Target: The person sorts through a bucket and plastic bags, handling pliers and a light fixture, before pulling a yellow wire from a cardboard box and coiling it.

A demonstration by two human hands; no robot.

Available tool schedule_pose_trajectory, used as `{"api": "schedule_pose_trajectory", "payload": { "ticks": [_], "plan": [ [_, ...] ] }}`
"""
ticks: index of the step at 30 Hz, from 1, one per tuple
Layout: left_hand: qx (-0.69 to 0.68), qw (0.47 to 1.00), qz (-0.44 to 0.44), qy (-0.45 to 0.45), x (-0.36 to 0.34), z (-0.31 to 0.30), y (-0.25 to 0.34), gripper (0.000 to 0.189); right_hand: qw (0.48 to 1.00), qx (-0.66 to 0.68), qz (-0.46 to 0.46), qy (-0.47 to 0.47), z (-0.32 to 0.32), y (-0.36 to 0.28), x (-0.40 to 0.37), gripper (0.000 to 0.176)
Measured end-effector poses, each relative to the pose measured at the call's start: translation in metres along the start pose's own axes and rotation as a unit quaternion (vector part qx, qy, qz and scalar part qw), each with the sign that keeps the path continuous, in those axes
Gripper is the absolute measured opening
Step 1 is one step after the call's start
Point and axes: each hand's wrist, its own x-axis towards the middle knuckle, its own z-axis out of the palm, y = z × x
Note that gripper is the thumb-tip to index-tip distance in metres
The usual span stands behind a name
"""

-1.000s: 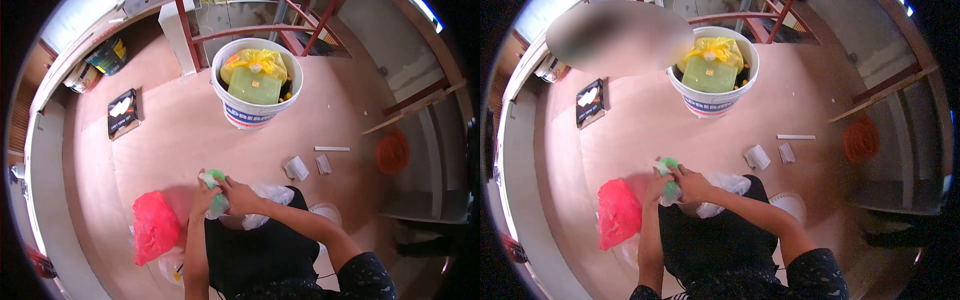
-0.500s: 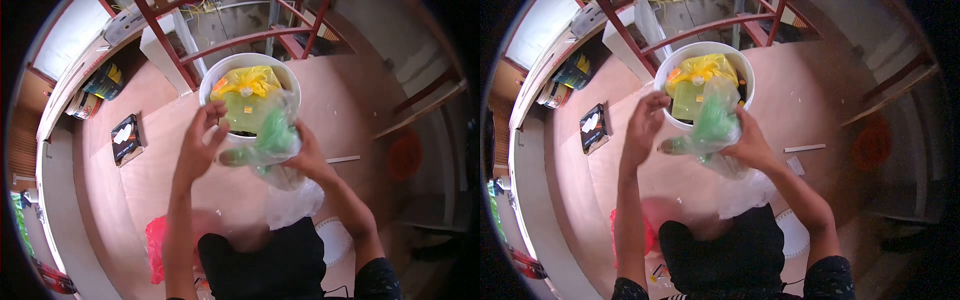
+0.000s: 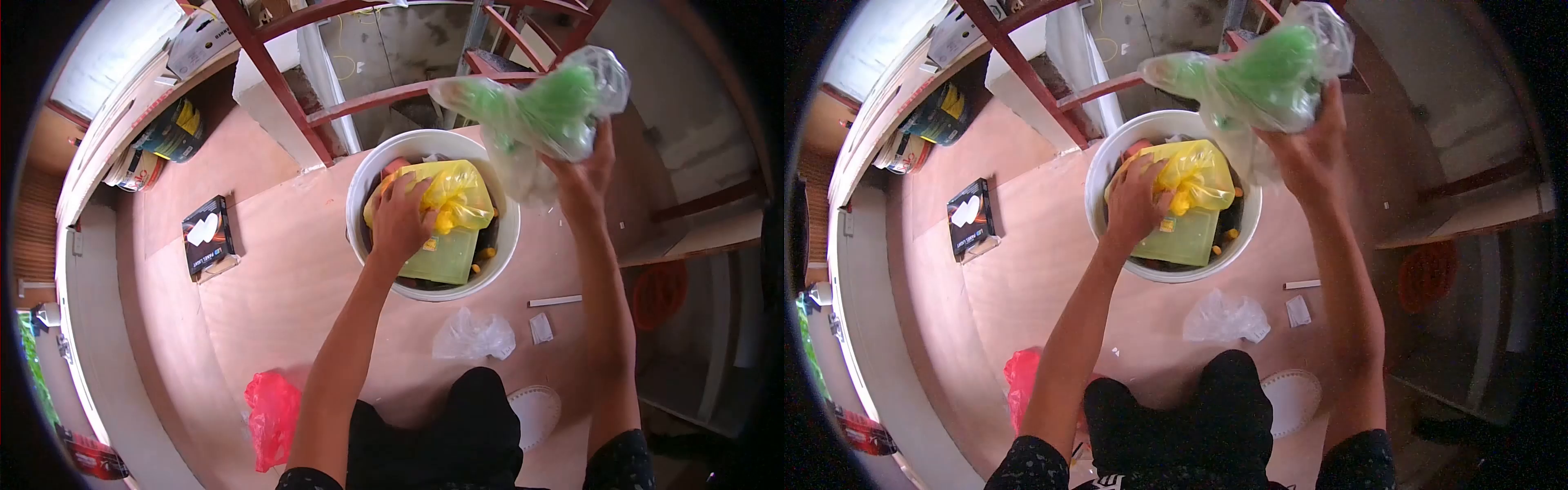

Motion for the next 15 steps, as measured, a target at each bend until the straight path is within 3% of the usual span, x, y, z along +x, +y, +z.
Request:
{"api": "schedule_pose_trajectory", "payload": {
  "ticks": [1, 3, 4, 5, 7, 9, 11, 13, 15],
  "plan": [
    [-0.004, 1.0, -0.003, -0.004, 0.001, 0.003, -0.004, 0.042, 1.0, -0.003, 0.005, -0.001, 0.008, 0.01, 0.007, 0.063],
    [-0.017, 0.997, 0.028, 0.075, 0.0, 0.012, -0.013, 0.04, 0.997, -0.038, 0.023, 0.067, 0.022, 0.023, 0.005, 0.058],
    [-0.001, 0.997, 0.024, 0.072, 0.003, 0.016, -0.016, 0.038, 0.991, -0.033, 0.089, 0.097, 0.026, 0.022, -0.003, 0.058],
    [-0.007, 0.998, 0.019, 0.066, 0.008, 0.016, -0.017, 0.038, 0.99, -0.04, 0.095, 0.094, 0.026, 0.023, -0.012, 0.058],
    [-0.082, 0.996, -0.026, 0.025, 0.019, 0.016, -0.019, 0.035, 0.971, 0.041, 0.139, 0.189, 0.024, 0.025, -0.034, 0.059],
    [-0.086, 0.995, 0.0, 0.05, 0.028, 0.014, -0.017, 0.033, 0.966, 0.063, 0.143, 0.207, 0.019, 0.024, -0.058, 0.059],
    [0.074, 0.982, 0.041, 0.171, 0.033, 0.009, -0.006, 0.03, 0.923, 0.091, 0.225, 0.299, 0.015, 0.022, -0.077, 0.059],
    [0.045, 0.98, 0.056, 0.184, 0.023, 0.003, 0.012, 0.031, 0.909, 0.1, 0.239, 0.327, 0.01, 0.021, -0.09, 0.057],
    [-0.092, 0.968, 0.219, -0.085, 0.0, 0.002, 0.028, 0.03, 0.892, 0.111, 0.251, 0.36, 0.004, 0.021, -0.097, 0.054]
  ]
}}
